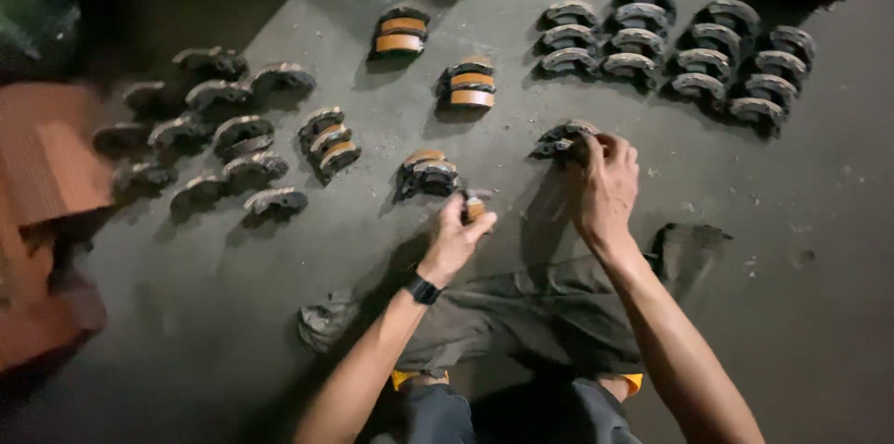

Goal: Sort and organize a large pile of motorcycle drum brake shoes on the floor.

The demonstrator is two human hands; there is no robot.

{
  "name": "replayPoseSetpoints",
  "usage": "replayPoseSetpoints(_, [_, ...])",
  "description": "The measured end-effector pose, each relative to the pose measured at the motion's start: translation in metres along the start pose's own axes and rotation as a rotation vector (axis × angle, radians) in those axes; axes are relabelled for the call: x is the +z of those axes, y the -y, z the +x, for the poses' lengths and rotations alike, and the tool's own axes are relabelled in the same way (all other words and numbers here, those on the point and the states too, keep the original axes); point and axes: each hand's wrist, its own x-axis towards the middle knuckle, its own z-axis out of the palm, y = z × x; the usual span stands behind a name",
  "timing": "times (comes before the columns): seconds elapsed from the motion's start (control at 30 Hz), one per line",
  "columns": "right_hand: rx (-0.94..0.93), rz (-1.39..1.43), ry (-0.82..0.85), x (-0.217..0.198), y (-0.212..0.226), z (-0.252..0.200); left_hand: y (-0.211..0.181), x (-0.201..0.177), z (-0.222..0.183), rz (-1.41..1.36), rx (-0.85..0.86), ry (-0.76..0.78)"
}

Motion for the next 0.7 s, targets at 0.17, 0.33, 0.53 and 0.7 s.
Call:
replayPoseSetpoints(0.17, [0.019,-0.287,0.159,0.01,0.005,0.0,0.02,0.011,-0.002,0.219,-0.005,-0.017])
replayPoseSetpoints(0.33, [0.052,-0.107,0.202,0.02,0.001,-0.016,0.014,0.029,0.0,0.064,-0.062,0.017])
replayPoseSetpoints(0.53, [0.208,0.447,0.301,-0.015,0.061,-0.025,0.065,0.03,0.014,-0.259,-0.115,0.041])
replayPoseSetpoints(0.7, [-0.04,0.468,0.251,-0.023,0.038,-0.001,0.011,0.017,0.012,-0.336,-0.062,0.119])
